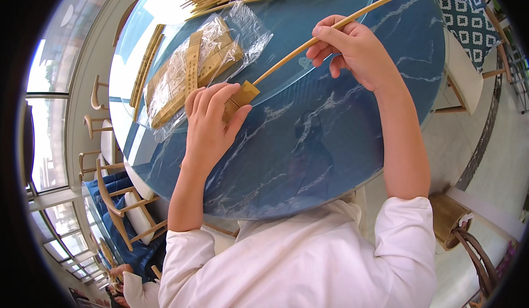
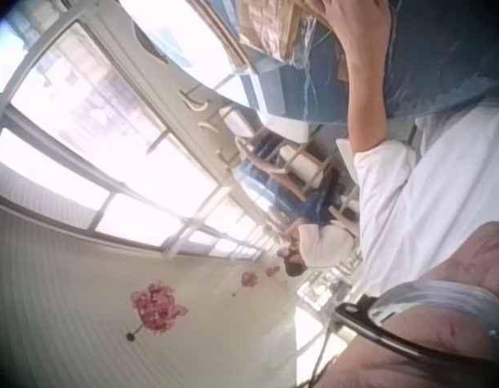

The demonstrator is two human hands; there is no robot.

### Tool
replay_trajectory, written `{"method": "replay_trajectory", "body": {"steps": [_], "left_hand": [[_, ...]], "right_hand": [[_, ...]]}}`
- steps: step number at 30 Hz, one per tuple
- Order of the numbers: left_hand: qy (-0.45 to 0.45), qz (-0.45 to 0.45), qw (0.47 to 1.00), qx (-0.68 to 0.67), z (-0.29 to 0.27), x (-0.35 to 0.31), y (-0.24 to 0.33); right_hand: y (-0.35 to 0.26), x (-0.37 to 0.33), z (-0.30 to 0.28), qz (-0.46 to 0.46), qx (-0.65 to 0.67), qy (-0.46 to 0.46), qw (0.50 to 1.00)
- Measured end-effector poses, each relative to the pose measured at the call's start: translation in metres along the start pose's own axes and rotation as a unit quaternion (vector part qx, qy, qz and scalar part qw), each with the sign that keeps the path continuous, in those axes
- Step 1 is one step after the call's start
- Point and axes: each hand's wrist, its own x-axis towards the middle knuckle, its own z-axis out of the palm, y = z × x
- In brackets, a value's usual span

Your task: The person unpacks bamboo strips from plastic packaging and assembles them by hand on a round marble table. They repeatedly insert and align the strips, occasionally adjusting their positions and stacking completed pieces.

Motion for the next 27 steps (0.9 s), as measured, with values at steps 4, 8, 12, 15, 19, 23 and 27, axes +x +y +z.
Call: {"method": "replay_trajectory", "body": {"steps": [4,8,12,15,19,23,27], "left_hand": [[-0.013,-0.032,0.999,0.004,0.001,-0.003,0.000],[-0.007,0.005,0.999,0.047,0.003,-0.005,0.001],[-0.004,0.013,0.997,0.081,0.006,-0.005,0.005],[-0.006,0.025,0.995,0.093,0.008,-0.006,0.003],[0.000,0.035,0.995,0.095,0.009,-0.007,0.001],[0.001,0.043,0.994,0.101,0.010,-0.008,0.001],[0.000,0.044,0.993,0.108,0.011,-0.007,0.004]], "right_hand": [[0.001,-0.001,0.001,-0.008,0.004,-0.010,1.000],[-0.005,-0.002,-0.010,-0.031,0.024,-0.014,0.999],[-0.001,-0.003,-0.001,-0.013,-0.031,-0.041,0.999],[0.001,-0.003,-0.002,-0.033,-0.051,-0.019,0.998],[-0.004,-0.005,-0.004,-0.042,-0.068,-0.038,0.996],[-0.005,-0.007,-0.005,-0.058,-0.076,-0.049,0.994],[-0.005,-0.008,-0.005,-0.085,-0.098,-0.060,0.990]]}}
